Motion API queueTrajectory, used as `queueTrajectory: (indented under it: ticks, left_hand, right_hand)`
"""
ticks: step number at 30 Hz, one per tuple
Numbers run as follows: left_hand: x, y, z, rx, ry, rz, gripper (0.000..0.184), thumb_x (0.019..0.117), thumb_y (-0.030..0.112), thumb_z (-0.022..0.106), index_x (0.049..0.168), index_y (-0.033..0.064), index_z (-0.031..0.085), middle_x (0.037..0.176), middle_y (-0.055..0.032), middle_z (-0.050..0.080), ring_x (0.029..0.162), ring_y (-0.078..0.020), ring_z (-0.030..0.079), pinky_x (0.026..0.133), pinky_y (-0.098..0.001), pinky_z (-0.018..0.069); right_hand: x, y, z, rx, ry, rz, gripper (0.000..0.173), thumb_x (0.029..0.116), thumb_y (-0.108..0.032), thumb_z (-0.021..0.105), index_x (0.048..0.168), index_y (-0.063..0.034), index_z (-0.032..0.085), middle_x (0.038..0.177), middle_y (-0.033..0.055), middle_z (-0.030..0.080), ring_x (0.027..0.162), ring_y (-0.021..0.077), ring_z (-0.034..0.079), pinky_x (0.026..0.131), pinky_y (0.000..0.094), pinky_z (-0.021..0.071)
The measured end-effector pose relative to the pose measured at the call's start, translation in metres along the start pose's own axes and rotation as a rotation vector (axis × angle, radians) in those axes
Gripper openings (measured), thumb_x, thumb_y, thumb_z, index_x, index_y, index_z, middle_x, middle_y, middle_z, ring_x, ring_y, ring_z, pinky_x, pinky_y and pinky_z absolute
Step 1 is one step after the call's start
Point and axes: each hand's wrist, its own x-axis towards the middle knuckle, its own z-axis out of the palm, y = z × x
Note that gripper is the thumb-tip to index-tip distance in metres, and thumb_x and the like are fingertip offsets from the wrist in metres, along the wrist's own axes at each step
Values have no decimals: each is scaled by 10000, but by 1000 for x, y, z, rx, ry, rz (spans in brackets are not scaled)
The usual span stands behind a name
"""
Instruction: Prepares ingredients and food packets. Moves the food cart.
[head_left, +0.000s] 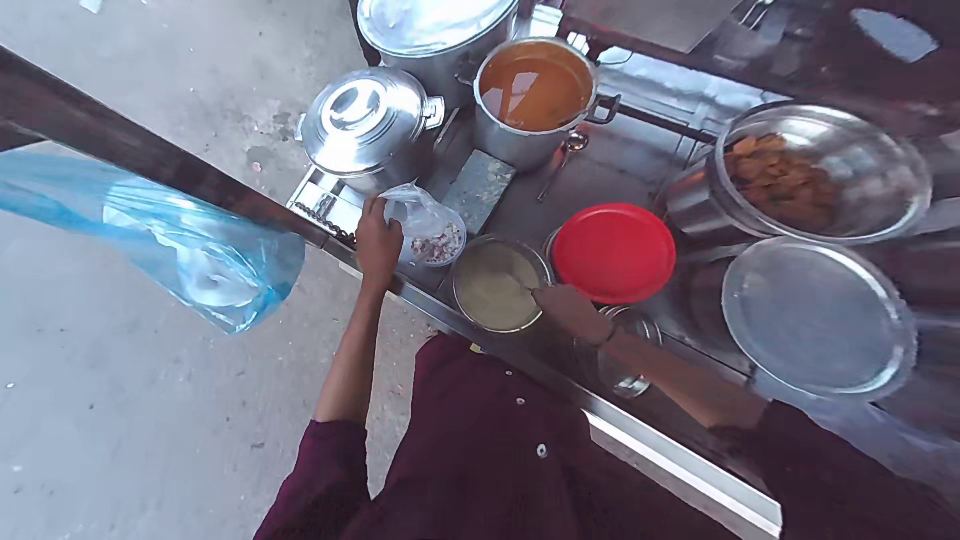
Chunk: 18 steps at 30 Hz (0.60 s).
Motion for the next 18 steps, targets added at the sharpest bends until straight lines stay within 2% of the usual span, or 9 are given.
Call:
queueTrajectory:
  ticks: [3, 6, 8, 10, 11, 12, 13, 15, 18]
  left_hand:
    - [-4, 1, -2, 5, -30, -3, 460, 926, 50, 615, 1380, 117, 592, 1496, -84, 542, 1115, -351, 672, 841, -596, 577]
    - [-3, 2, -3, 15, -33, -4, 461, 934, 50, 599, 1388, 127, 588, 1501, -83, 541, 1119, -351, 673, 837, -598, 579]
    - [-3, 3, -3, 8, -27, 1, 464, 932, 39, 596, 1390, 115, 585, 1490, -96, 548, 1114, -351, 672, 846, -586, 576]
    - [-1, 6, -3, 4, -20, 7, 458, 928, 27, 599, 1381, 100, 588, 1483, -108, 550, 1114, -358, 669, 850, -582, 576]
    - [2, 7, -4, 1, -19, 9, 447, 929, 19, 599, 1372, 81, 594, 1479, -125, 548, 1118, -369, 665, 859, -587, 571]
    - [4, 6, -5, 1, -17, 11, 440, 928, 13, 598, 1364, 72, 598, 1476, -134, 548, 1117, -372, 665, 863, -587, 571]
    - [5, 6, -6, -1, -11, 11, 440, 924, 7, 602, 1360, 67, 604, 1472, -140, 550, 1116, -372, 666, 868, -586, 571]
    - [5, 5, -7, -1, -7, 15, 451, 907, -5, 610, 1354, 56, 611, 1458, -152, 560, 1128, -377, 661, 887, -583, 565]
    - [5, 10, -7, 7, -34, 3, 469, 899, -9, 614, 1364, 58, 607, 1483, -141, 547, 1171, -383, 646, 919, -604, 555]
  right_hand:
    - [7, 3, 1, 175, -91, -34, 237, 918, -203, 662, 1105, -66, 713, 1108, 252, 694, 1040, 486, 668, 820, 697, 531]
    - [33, -8, 26, 453, -135, -24, 283, 971, -299, 632, 1176, -134, 737, 1131, 202, 722, 1086, 428, 678, 909, 691, 514]
    - [45, -24, 39, 718, -151, 79, 318, 986, -278, 618, 1258, -142, 712, 1107, 161, 735, 998, 338, 710, 900, 605, 550]
    - [54, -35, 51, 893, -89, 166, 358, 978, -198, 593, 1327, -147, 658, 986, 141, 728, 795, 272, 701, 756, 507, 581]
    - [57, -39, 52, 800, -25, 166, 400, 974, -162, 571, 1370, -169, 627, 1027, 155, 727, 839, 301, 709, 776, 530, 585]
    - [55, -41, 48, 586, 44, 137, 466, 969, -130, 541, 1430, -188, 572, 1106, 191, 718, 953, 368, 711, 830, 584, 569]
    - [52, -41, 45, 361, 135, 80, 509, 965, -84, 524, 1468, -153, 525, 1110, 245, 702, 980, 441, 699, 822, 630, 552]
    - [46, -32, 46, 88, 265, 5, 466, 1027, -34, 479, 1492, -47, 490, 1150, 342, 653, 1023, 541, 660, 858, 690, 524]
    - [27, -24, 30, -23, 131, 112, 407, 1049, -49, 412, 1437, 36, 499, 1102, 317, 664, 995, 500, 686, 799, 615, 578]
